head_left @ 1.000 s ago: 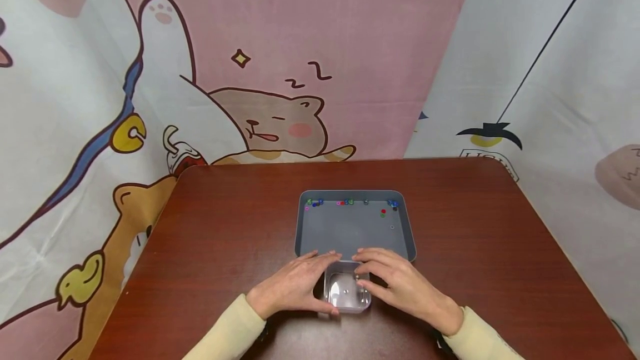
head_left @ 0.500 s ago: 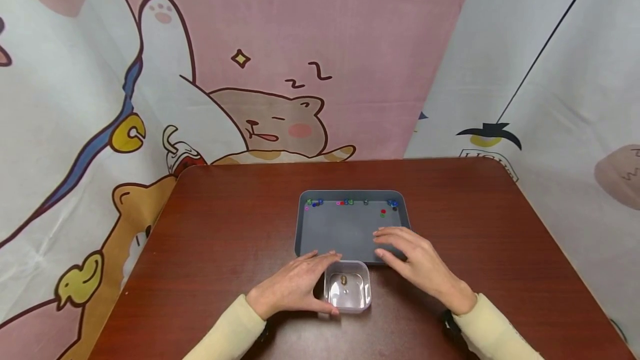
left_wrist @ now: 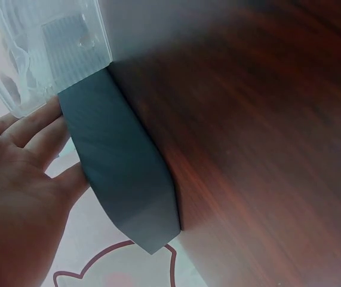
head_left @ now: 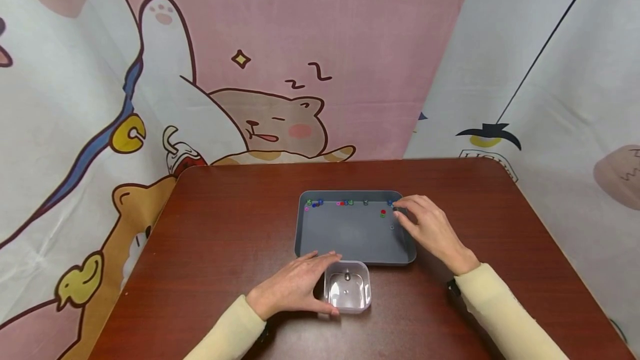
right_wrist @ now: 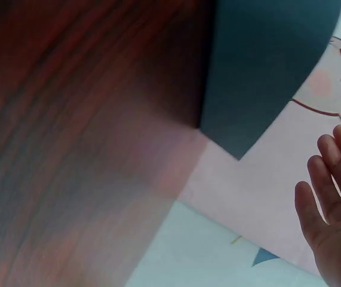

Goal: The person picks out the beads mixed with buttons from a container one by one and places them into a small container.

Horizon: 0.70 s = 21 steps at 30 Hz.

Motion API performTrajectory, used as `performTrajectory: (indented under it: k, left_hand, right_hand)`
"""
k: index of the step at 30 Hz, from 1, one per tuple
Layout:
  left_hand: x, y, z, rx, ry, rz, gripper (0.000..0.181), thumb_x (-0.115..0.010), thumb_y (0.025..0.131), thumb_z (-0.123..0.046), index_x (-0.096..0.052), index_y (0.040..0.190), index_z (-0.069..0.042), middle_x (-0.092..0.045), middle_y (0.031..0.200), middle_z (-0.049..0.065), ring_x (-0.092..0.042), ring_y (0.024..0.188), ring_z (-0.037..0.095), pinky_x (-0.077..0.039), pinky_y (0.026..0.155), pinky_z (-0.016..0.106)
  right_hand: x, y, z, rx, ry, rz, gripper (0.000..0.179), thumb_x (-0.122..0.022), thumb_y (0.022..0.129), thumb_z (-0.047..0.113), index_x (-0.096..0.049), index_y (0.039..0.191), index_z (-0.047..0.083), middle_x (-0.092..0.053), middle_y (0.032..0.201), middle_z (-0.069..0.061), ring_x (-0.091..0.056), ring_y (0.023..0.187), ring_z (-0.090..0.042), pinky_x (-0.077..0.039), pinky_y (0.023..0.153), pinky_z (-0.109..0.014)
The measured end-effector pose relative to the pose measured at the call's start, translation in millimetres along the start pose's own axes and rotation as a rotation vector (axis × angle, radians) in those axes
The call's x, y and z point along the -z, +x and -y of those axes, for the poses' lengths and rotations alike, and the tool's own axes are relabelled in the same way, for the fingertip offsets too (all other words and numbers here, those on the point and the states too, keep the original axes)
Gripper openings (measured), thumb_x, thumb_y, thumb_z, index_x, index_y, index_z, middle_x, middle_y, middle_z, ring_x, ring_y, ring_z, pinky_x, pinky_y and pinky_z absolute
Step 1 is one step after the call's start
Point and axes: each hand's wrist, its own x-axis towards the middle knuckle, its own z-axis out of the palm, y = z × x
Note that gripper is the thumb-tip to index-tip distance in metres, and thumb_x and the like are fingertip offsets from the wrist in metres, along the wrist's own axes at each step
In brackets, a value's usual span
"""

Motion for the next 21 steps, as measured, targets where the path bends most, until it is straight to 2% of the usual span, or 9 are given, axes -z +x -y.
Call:
performTrajectory:
  k: [11, 21]
  left_hand:
    - [-0.1, -0.5, -0.3, -0.005, 0.011, -0.012, 0.103, -0.069, 0.075, -0.075, -0.04, 0.151, -0.011, -0.049, 0.152, 0.001, -0.052, 0.137, 0.016, -0.038, 0.12, 0.044]
    - [-0.8, -0.8, 1.0, -0.013, 0.012, -0.013, 0.103, -0.067, 0.076, -0.076, -0.041, 0.15, -0.011, -0.05, 0.152, 0.002, -0.052, 0.137, 0.018, -0.039, 0.12, 0.044]
  right_hand:
    - [-15.3, 7.0, -24.7, -0.032, -0.065, 0.082, 0.023, -0.077, 0.087, 0.019, -0.074, 0.107, 0.007, -0.07, 0.109, -0.009, -0.061, 0.104, -0.029, -0.057, 0.084, -0.048]
    - [-24.6, 12.7, -35.6, -0.06, -0.102, 0.151, 0.024, -0.076, 0.088, 0.019, -0.074, 0.108, 0.004, -0.067, 0.115, -0.013, -0.059, 0.108, -0.034, -0.054, 0.092, -0.051]
